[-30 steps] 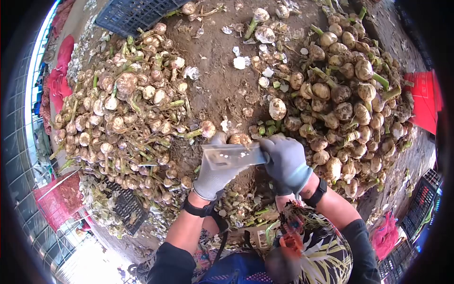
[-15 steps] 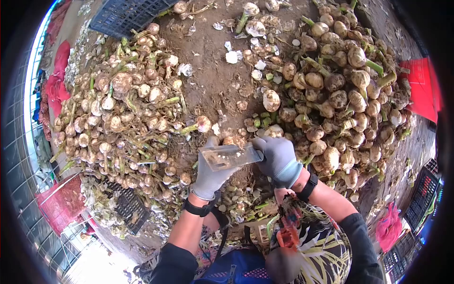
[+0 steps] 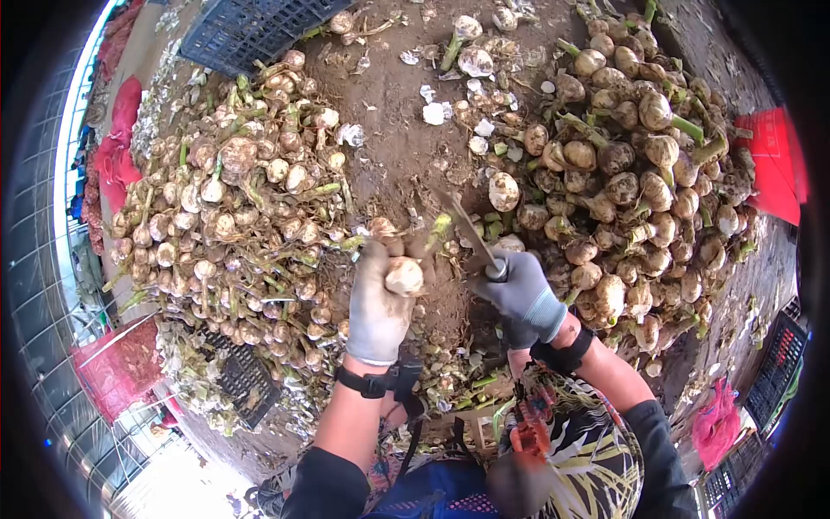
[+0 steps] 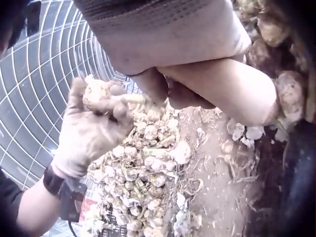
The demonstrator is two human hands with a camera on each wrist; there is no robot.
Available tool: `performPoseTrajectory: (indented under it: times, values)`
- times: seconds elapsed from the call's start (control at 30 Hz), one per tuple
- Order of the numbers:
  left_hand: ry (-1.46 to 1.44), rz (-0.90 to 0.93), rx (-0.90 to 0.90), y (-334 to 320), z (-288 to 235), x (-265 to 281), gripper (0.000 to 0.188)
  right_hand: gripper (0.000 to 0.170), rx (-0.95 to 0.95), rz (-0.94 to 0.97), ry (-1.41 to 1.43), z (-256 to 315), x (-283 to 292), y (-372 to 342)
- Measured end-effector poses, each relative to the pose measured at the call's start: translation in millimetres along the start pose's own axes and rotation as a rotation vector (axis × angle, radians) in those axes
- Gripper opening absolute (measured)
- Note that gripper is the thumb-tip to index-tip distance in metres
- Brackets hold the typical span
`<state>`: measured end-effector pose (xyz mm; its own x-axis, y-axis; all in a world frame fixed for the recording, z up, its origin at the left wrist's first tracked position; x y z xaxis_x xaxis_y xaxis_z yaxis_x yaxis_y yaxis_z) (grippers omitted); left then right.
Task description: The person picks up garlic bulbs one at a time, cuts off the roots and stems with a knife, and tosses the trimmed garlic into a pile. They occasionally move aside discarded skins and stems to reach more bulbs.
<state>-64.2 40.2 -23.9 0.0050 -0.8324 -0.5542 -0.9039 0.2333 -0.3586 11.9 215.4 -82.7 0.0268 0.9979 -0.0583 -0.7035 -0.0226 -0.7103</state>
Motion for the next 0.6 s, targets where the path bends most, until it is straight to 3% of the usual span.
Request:
performPoseTrajectory:
  times: [0.03,0.07,0.13,0.17,0.2,0.23,0.27,0.3,0.37,0.4,0.43,0.47,0.5,0.53,0.6]
  values:
    - [-0.038,-0.127,0.005,3.9,3.3,10.8,0.041,0.022,0.126,-0.013,0.022,3.9,-5.6,-1.9]
    - [-0.036,-0.127,0.004,4.9,5.7,12.8,0.041,0.022,0.126,-0.012,0.024,6.3,-8.7,-1.1]
    - [-0.313,-0.036,-0.004,4.6,6.6,-7.3,0.044,0.023,-0.012,0.177,0.123,4.0,-19.3,-2.3]
    - [-0.298,-0.041,-0.013,3.2,6.0,-19.0,0.047,0.014,-0.057,0.209,0.100,-26.7,-27.3,10.1]
    - [-0.474,0.177,0.075,5.9,15.4,-28.8,0.043,0.014,-0.049,0.215,0.092,-50.6,-29.4,23.3]
    - [-0.402,0.317,0.124,-1.8,23.6,-47.4,0.042,0.017,0.337,0.024,-0.232,-58.3,-28.5,31.4]
    - [-0.135,0.446,0.161,-8.6,30.8,-70.1,0.043,0.020,0.714,-0.168,-0.541,-61.0,-37.0,25.1]
    - [0.142,0.583,0.181,-13.0,33.8,-90.2,0.044,0.031,0.053,-0.660,-0.217,-31.4,-45.7,14.6]
    - [0.451,0.666,0.075,-4.2,34.4,-108.5,0.051,0.042,-0.625,-1.096,0.132,-26.3,-40.4,-5.0]
    - [0.631,0.586,-0.106,10.3,29.0,-94.9,0.045,0.028,-0.196,-0.624,0.184,-49.9,-9.5,25.3]
    - [0.828,0.477,-0.266,23.7,23.3,-80.9,0.040,0.022,-0.157,-0.368,0.215,-57.8,-2.1,31.3]
    - [1.378,0.356,-0.463,40.9,18.2,-45.7,0.044,0.017,-0.135,-0.111,0.247,-63.4,4.5,34.5]
    - [1.679,0.249,-0.524,50.9,10.8,-13.9,0.050,0.016,-0.163,-0.104,0.287,-66.0,6.7,36.2]
    - [1.832,0.116,-0.141,62.7,6.7,22.8,0.047,0.015,-0.196,-0.097,0.328,-69.6,6.6,37.3]
    - [1.862,-0.045,0.018,73.2,19.5,115.2,0.046,0.016,-0.189,-0.094,0.280,-70.3,3.4,41.7]
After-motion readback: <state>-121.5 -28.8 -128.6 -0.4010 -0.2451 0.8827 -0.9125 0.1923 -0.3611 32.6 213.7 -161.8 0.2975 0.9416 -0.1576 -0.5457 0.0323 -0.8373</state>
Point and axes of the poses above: each hand's wrist, its own y-axis towards the middle knuckle, its own x-axis out of the back of the hand, z = x × y, the point moved 4 cm from there along y, towards the middle knuckle, and after that the axes turned 13 degrees about -x, right-handed, at the moved point
